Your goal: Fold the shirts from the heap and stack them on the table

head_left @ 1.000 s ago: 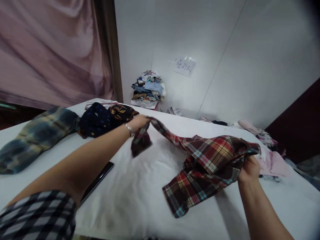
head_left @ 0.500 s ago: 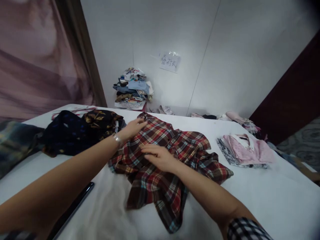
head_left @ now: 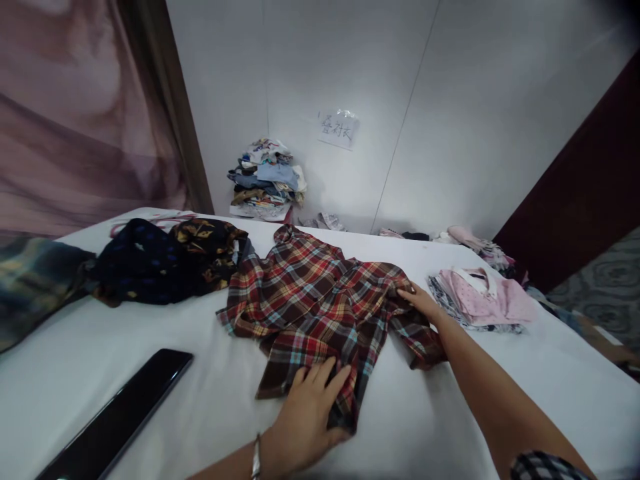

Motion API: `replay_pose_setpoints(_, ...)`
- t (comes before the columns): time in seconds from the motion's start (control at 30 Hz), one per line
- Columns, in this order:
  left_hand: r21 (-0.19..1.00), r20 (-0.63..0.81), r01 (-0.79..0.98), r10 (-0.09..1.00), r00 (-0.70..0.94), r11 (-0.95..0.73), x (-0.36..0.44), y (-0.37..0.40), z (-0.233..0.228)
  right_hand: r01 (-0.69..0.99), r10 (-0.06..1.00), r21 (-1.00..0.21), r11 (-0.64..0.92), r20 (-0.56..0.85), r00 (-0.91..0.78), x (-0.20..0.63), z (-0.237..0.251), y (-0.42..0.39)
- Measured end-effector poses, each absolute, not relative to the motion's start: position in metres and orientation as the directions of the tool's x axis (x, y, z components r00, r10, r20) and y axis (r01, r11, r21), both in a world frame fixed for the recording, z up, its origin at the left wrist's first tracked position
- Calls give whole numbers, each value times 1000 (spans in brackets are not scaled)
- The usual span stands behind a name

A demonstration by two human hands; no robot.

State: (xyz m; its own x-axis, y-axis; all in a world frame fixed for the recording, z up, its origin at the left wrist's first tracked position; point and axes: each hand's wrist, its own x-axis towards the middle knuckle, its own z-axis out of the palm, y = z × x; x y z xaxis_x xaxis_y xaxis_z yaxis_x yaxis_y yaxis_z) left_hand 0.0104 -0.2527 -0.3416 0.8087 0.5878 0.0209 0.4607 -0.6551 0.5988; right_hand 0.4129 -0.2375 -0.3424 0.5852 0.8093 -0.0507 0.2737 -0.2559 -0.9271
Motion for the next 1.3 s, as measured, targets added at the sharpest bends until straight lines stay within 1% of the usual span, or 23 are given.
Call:
replay_pose_setpoints(0.1, 524, 64, 471, 584, 809, -710, 31, -241, -335, 225, 792, -943, -244, -60, 608, 398, -345, -234)
replay_pose_setpoints(0.17, 512, 57, 500, 608, 792, -699, 30, -224, -322, 221, 767, -950, -223, -31, 641, 395, -337, -235)
replay_pose_setpoints(0.23, 528, 74, 578, 711, 699, -623, 11, -203, -305, 237, 774, -959, -156, 30, 632, 396, -326, -245)
replay_pose_setpoints(0.3, 556, 141, 659, 839, 525, -506, -23, -183, -288, 269, 836, -955, -124, 45, 546, 392, -317, -262)
replay_pose_setpoints(0.33, 565, 149, 704, 892, 427, -431, -42, -175, -282, 286, 888, -947, -146, 2, 460, 387, -313, -272)
replay_pose_setpoints(0.37, 558, 133, 754, 934, 332, -348, -62, -168, -278, 304, 935, -932, -198, -86, 345, 382, -311, -280)
replay_pose_setpoints(0.4, 552, 103, 784, 956, 274, -284, -80, -163, -276, 325, 955, -907, -266, -203, 217, 377, -309, -287)
replay_pose_setpoints(0.43, 551, 69, 799, 968, 242, -239, -96, -160, -276, 342, 943, -879, -332, -317, 103, 372, -308, -291)
replay_pose_setpoints(0.47, 553, 38, 806, 973, 226, -208, -108, -159, -279, 344, 918, -858, -381, -396, 28, 369, -307, -291)
replay_pose_setpoints(0.5, 559, 10, 808, 976, 219, -187, -117, -159, -284, 324, 907, -856, -402, -422, 9, 368, -306, -289)
replay_pose_setpoints(0.53, 564, -12, 809, 978, 210, -167, -124, -160, -289, 286, 917, -874, -393, -397, 48, 370, -306, -283)
replay_pose_setpoints(0.6, 567, -34, 814, 984, 175, -126, -130, -162, -301, 204, 921, -921, -331, -268, 285, 381, -306, -264)
replay_pose_setpoints(0.67, 570, -42, 816, 988, 148, -98, -130, -165, -312, 171, 822, -926, -337, -201, 533, 396, -310, -239)
replay_pose_setpoints(0.73, 596, -42, 798, 988, 149, -95, -129, -167, -321, 170, 704, -873, -457, -239, 668, 406, -317, -212)
replay_pose_setpoints(0.77, 614, -44, 783, 987, 155, -96, -129, -167, -326, 185, 669, -836, -517, -259, 697, 407, -322, -199)
replay_pose_setpoints(0.83, 657, -40, 749, 988, 152, -88, -129, -167, -334, 282, 670, -777, -562, -228, 707, 401, -332, -174)
replay_pose_setpoints(0.97, 721, 9, 690, 996, 83, -64, -128, -163, -342, 482, 764, -751, -452, -46, 644, 386, -346, -136)
replay_pose_setpoints(1.03, 740, 24, 668, 996, 91, -79, -121, -160, -340, 522, 755, -745, -415, 38, 655, 396, -341, -127)
replay_pose_setpoints(1.1, 756, 46, 642, 989, 143, -128, -105, -157, -334, 535, 672, -734, -418, 147, 726, 423, -329, -124)
replay_pose_setpoints(1.2, 738, 126, 613, 950, 284, -282, -69, -156, -321, 470, 451, -748, -469, 254, 855, 477, -309, -128)
replay_pose_setpoints(1.23, 708, 152, 617, 928, 340, -342, -56, -156, -319, 452, 420, -752, -480, 256, 871, 493, -307, -132)
replay_pose_setpoints(1.27, 671, 165, 628, 905, 392, -394, -45, -156, -318, 443, 417, -762, -473, 249, 874, 506, -307, -136)
replay_pose_setpoints(1.3, 630, 164, 644, 885, 435, -433, -37, -157, -318, 458, 457, -778, -430, 250, 854, 514, -311, -142)
